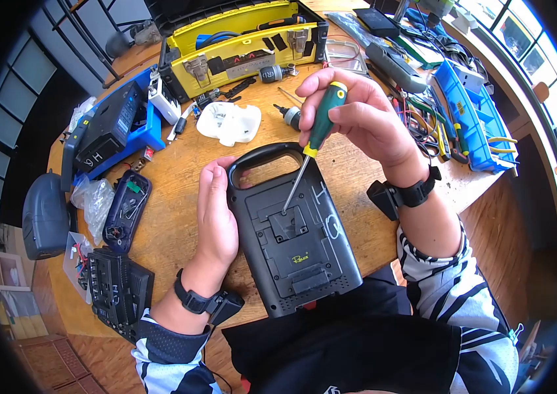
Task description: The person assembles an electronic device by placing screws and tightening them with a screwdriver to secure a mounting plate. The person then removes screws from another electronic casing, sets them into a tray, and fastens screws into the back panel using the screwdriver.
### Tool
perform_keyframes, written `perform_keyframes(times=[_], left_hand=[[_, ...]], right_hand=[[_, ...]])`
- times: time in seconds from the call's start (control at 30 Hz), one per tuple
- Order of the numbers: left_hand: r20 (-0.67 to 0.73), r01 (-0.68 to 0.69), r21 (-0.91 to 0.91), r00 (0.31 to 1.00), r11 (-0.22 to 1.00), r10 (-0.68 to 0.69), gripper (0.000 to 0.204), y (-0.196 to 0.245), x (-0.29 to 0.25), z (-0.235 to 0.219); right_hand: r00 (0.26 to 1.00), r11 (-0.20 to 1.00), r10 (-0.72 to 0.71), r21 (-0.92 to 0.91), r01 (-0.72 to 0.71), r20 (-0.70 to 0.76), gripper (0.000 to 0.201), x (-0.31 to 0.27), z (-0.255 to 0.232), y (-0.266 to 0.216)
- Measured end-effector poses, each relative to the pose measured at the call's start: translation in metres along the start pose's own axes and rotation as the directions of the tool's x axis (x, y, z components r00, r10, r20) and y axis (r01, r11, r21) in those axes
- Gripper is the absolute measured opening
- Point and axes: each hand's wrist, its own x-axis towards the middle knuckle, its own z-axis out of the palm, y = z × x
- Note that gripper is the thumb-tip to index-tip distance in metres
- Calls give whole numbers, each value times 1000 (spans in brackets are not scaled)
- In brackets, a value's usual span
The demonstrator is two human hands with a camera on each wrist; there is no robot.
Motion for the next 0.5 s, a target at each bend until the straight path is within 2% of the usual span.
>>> perform_keyframes(times=[0.5], left_hand=[[1,0,-20,1000,1000,0,42,-2,0,0]], right_hand=[[1000,996,-28,-86,28,5,41,-2,8,-5]])
